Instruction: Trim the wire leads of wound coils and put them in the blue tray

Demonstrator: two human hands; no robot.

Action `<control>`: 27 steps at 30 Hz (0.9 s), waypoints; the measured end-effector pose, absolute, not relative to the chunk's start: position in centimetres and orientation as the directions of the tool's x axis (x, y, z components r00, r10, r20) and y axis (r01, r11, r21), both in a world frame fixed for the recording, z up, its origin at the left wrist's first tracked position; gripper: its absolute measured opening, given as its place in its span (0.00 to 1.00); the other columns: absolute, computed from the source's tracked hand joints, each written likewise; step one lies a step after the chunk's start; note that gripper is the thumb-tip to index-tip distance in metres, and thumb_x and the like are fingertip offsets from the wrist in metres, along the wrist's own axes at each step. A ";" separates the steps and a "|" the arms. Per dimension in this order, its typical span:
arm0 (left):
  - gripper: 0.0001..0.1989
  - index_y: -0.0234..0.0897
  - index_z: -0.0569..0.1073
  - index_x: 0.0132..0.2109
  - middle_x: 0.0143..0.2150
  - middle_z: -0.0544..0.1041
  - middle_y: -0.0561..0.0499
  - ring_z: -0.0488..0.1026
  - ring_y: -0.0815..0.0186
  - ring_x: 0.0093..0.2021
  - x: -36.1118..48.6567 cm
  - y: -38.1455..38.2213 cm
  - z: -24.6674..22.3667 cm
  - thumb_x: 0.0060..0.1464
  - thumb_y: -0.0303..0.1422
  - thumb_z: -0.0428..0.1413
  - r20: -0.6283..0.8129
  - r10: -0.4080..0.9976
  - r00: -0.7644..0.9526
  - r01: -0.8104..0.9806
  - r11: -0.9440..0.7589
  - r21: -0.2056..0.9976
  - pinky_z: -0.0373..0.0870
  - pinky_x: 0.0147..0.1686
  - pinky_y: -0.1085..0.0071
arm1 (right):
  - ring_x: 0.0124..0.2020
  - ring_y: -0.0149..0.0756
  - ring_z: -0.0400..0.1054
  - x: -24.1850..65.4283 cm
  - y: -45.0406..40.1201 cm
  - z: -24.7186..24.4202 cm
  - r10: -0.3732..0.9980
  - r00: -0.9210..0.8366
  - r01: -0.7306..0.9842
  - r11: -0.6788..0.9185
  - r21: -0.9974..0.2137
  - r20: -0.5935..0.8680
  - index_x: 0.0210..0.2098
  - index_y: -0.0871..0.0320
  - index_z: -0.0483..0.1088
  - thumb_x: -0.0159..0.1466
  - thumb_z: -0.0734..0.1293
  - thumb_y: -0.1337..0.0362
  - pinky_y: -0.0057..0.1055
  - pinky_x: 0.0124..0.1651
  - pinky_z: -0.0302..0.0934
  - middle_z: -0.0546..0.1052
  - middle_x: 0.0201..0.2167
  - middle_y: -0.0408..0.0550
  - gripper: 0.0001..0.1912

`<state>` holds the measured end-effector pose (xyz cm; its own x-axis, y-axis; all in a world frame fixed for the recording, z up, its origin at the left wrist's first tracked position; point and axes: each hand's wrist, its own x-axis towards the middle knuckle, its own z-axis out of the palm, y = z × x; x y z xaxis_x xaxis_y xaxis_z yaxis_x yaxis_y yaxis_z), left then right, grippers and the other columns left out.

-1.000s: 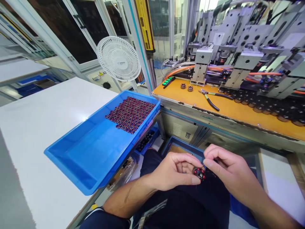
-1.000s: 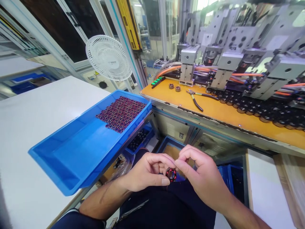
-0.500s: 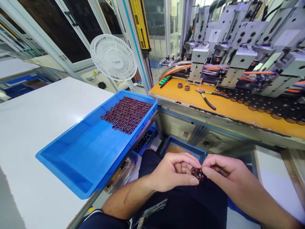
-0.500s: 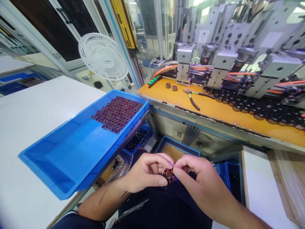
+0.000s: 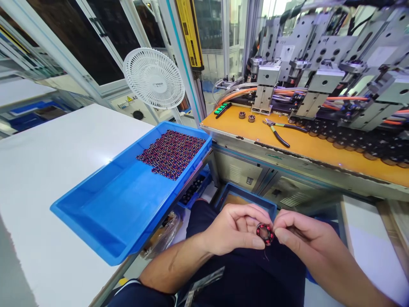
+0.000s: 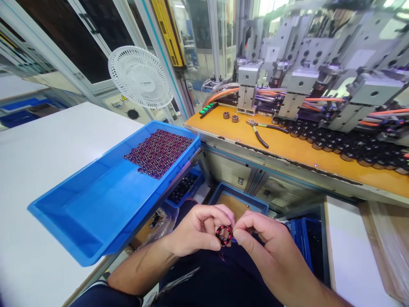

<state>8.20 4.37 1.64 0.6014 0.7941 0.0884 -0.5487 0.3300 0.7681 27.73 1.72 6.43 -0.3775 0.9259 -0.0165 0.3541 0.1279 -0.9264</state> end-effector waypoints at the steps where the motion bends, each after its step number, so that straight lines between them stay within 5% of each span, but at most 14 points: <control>1: 0.16 0.36 0.82 0.40 0.41 0.75 0.50 0.77 0.73 0.33 8.2 4.4 1.6 0.40 0.23 0.70 0.099 0.794 0.600 -0.552 0.321 0.769 0.76 0.36 0.78 | 0.28 0.28 0.63 27.7 1.6 6.4 0.926 -0.376 0.343 0.118 -0.932 -0.021 0.30 0.53 0.71 0.70 0.63 0.56 0.21 0.33 0.59 0.70 0.27 0.37 0.13; 27: 0.19 0.34 0.81 0.40 0.43 0.71 0.50 0.77 0.73 0.31 8.1 4.2 1.2 0.35 0.25 0.72 0.125 0.803 0.583 -0.535 0.264 0.802 0.76 0.33 0.78 | 0.29 0.30 0.63 27.5 0.4 6.3 0.925 -0.367 0.304 0.020 -0.953 -0.098 0.30 0.54 0.71 0.70 0.63 0.55 0.22 0.34 0.60 0.70 0.27 0.39 0.15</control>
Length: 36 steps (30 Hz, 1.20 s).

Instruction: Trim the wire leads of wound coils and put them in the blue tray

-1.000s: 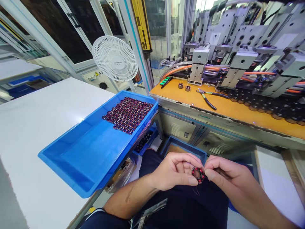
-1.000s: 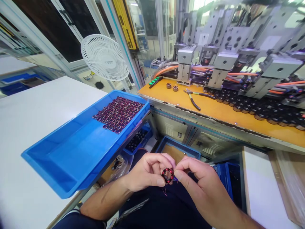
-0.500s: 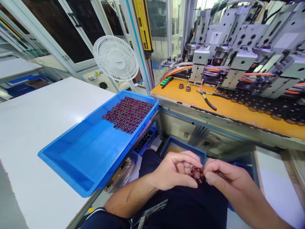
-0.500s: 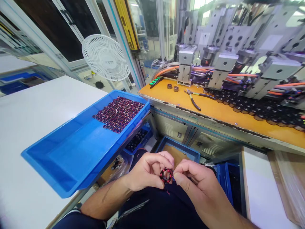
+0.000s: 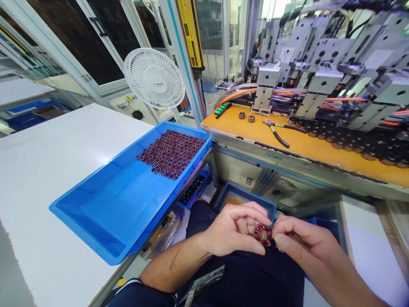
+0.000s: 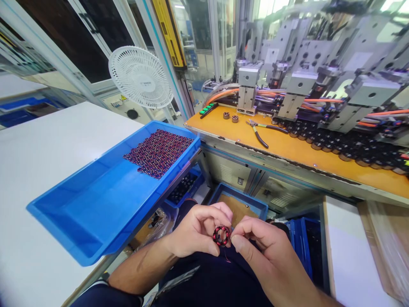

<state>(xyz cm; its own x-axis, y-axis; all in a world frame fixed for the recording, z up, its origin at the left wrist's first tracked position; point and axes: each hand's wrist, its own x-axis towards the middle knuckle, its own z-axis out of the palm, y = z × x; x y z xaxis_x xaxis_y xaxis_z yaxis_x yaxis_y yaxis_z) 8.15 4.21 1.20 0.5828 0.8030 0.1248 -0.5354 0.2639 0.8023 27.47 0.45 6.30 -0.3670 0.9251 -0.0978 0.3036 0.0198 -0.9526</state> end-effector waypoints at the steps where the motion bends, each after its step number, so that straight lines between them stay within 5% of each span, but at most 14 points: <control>1: 0.20 0.34 0.81 0.40 0.43 0.71 0.50 0.77 0.73 0.31 8.2 4.2 1.2 0.35 0.25 0.72 0.120 0.804 0.583 -0.534 0.268 0.802 0.76 0.33 0.78 | 0.29 0.30 0.63 27.4 0.4 6.3 0.925 -0.369 0.304 0.028 -0.952 -0.091 0.30 0.54 0.71 0.70 0.63 0.55 0.22 0.34 0.60 0.70 0.27 0.39 0.14; 5: 0.19 0.35 0.81 0.40 0.42 0.70 0.51 0.76 0.74 0.32 8.2 4.3 1.3 0.37 0.24 0.72 0.154 0.797 0.585 -0.553 0.253 0.793 0.75 0.34 0.77 | 0.29 0.30 0.66 27.2 0.3 6.4 0.926 -0.376 0.335 0.097 -0.937 -0.038 0.31 0.53 0.71 0.71 0.62 0.58 0.23 0.35 0.62 0.72 0.28 0.39 0.13; 8: 0.20 0.34 0.81 0.39 0.41 0.71 0.51 0.75 0.76 0.31 8.2 4.3 1.4 0.35 0.22 0.72 0.157 0.792 0.590 -0.555 0.257 0.791 0.73 0.34 0.79 | 0.30 0.29 0.68 27.6 0.4 6.5 0.890 -0.445 0.386 0.294 -0.874 0.103 0.32 0.54 0.70 0.71 0.63 0.62 0.23 0.35 0.63 0.73 0.29 0.39 0.11; 12: 0.19 0.33 0.80 0.39 0.41 0.71 0.52 0.78 0.73 0.32 8.1 4.3 1.5 0.35 0.23 0.72 0.135 0.776 0.617 -0.558 0.310 0.770 0.74 0.34 0.78 | 0.33 0.30 0.70 29.4 1.0 6.0 0.763 -0.508 0.495 0.638 -0.590 0.400 0.39 0.54 0.69 0.69 0.66 0.67 0.24 0.36 0.66 0.74 0.33 0.42 0.02; 15: 0.18 0.31 0.79 0.39 0.40 0.72 0.51 0.79 0.72 0.32 8.1 4.3 1.3 0.38 0.25 0.72 0.140 0.747 0.650 -0.576 0.364 0.732 0.75 0.34 0.78 | 0.38 0.36 0.73 30.6 1.4 5.4 0.677 -0.531 0.567 0.731 -0.380 0.510 0.45 0.53 0.71 0.69 0.67 0.66 0.31 0.44 0.70 0.76 0.39 0.46 0.05; 22: 0.23 0.32 0.80 0.39 0.41 0.75 0.51 0.79 0.72 0.32 8.3 4.3 1.1 0.30 0.20 0.73 0.089 0.699 0.710 -0.553 0.474 0.686 0.77 0.34 0.79 | 0.36 0.36 0.73 30.1 1.9 5.3 0.649 -0.664 0.438 0.740 -0.510 0.372 0.46 0.50 0.75 0.71 0.63 0.66 0.31 0.41 0.72 0.78 0.38 0.45 0.09; 29: 0.25 0.33 0.81 0.38 0.38 0.76 0.52 0.78 0.74 0.30 8.1 4.4 1.3 0.27 0.18 0.73 0.064 0.688 0.722 -0.537 0.500 0.679 0.76 0.32 0.81 | 0.31 0.34 0.72 29.9 2.4 5.7 0.612 -0.682 0.405 0.772 -0.490 0.401 0.44 0.49 0.75 0.70 0.66 0.66 0.30 0.36 0.69 0.78 0.35 0.43 0.07; 36: 0.19 0.33 0.80 0.39 0.41 0.73 0.51 0.77 0.74 0.31 8.2 4.6 1.3 0.36 0.27 0.73 0.062 0.716 0.695 -0.507 0.427 0.749 0.74 0.31 0.79 | 0.28 0.32 0.70 28.5 2.4 6.6 0.582 -0.576 0.394 0.813 -0.429 0.574 0.39 0.56 0.74 0.71 0.65 0.69 0.29 0.30 0.67 0.78 0.31 0.43 0.06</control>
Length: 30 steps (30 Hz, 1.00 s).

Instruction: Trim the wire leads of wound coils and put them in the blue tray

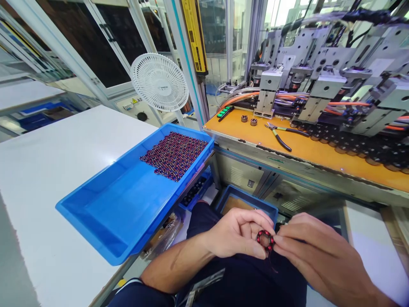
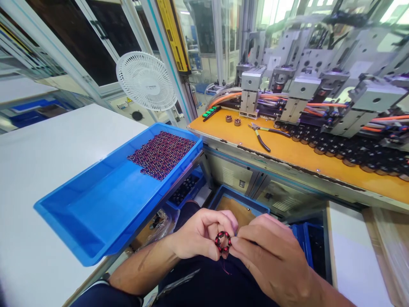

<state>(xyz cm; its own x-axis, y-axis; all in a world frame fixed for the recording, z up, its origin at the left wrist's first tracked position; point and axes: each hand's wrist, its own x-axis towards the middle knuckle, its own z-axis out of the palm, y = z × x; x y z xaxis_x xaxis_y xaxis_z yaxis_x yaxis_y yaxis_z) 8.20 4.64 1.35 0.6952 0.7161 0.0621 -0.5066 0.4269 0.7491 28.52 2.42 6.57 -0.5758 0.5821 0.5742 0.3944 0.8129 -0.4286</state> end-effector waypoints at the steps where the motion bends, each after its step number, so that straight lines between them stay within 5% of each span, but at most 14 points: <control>1: 0.18 0.33 0.80 0.39 0.41 0.72 0.51 0.77 0.75 0.30 8.2 4.7 1.4 0.38 0.28 0.72 0.070 0.725 0.685 -0.506 0.404 0.762 0.73 0.31 0.80 | 0.28 0.31 0.70 28.3 2.3 6.6 0.582 -0.555 0.407 0.813 -0.416 0.594 0.39 0.57 0.74 0.71 0.64 0.69 0.28 0.31 0.67 0.77 0.31 0.44 0.07; 8: 0.18 0.37 0.81 0.42 0.44 0.72 0.49 0.72 0.75 0.36 8.5 4.7 1.4 0.41 0.22 0.69 0.259 0.822 0.507 -0.511 0.045 0.859 0.72 0.39 0.75 | 0.27 0.27 0.72 26.9 1.5 5.7 0.683 -0.336 0.521 0.708 -0.477 0.648 0.34 0.57 0.70 0.68 0.62 0.71 0.20 0.31 0.67 0.75 0.27 0.42 0.08; 12: 0.27 0.35 0.77 0.48 0.36 0.74 0.52 0.71 0.76 0.33 8.3 4.6 1.3 0.39 0.28 0.72 0.114 0.811 0.573 -0.439 0.186 0.879 0.69 0.36 0.78 | 0.27 0.29 0.73 26.7 1.6 5.4 0.627 -0.316 0.555 0.731 -0.397 0.712 0.36 0.55 0.68 0.67 0.61 0.73 0.22 0.31 0.68 0.75 0.26 0.42 0.07; 15: 0.19 0.32 0.75 0.45 0.30 0.74 0.54 0.70 0.78 0.27 8.1 4.3 1.1 0.48 0.35 0.68 0.010 0.759 0.651 -0.382 0.316 0.868 0.68 0.30 0.80 | 0.27 0.32 0.74 26.9 1.7 5.3 0.603 -0.333 0.556 0.746 -0.366 0.725 0.36 0.55 0.67 0.68 0.61 0.72 0.24 0.30 0.69 0.75 0.26 0.43 0.07; 21: 0.15 0.33 0.71 0.47 0.30 0.76 0.53 0.75 0.76 0.25 8.7 3.9 0.6 0.55 0.33 0.63 0.106 0.790 0.603 -0.488 0.261 0.833 0.71 0.26 0.82 | 0.30 0.33 0.74 27.7 1.5 3.7 0.613 -0.375 0.667 0.700 -0.256 0.696 0.39 0.57 0.69 0.71 0.62 0.68 0.25 0.36 0.69 0.76 0.31 0.46 0.05; 27: 0.13 0.32 0.73 0.39 0.50 0.76 0.47 0.80 0.70 0.41 8.8 3.9 0.8 0.47 0.21 0.66 0.341 0.808 0.480 -0.680 0.098 0.726 0.76 0.44 0.71 | 0.32 0.31 0.74 28.1 1.2 2.6 0.665 -0.346 0.696 0.655 -0.294 0.662 0.41 0.57 0.68 0.70 0.62 0.69 0.24 0.36 0.68 0.75 0.34 0.46 0.03; 30: 0.14 0.33 0.68 0.32 0.47 0.80 0.47 0.78 0.62 0.52 8.9 3.9 0.8 0.45 0.22 0.68 0.397 0.796 0.457 -0.768 0.128 0.627 0.73 0.52 0.64 | 0.32 0.31 0.74 28.3 1.2 3.1 0.622 -0.401 0.660 0.705 -0.259 0.672 0.41 0.57 0.67 0.69 0.62 0.70 0.25 0.39 0.69 0.76 0.33 0.46 0.04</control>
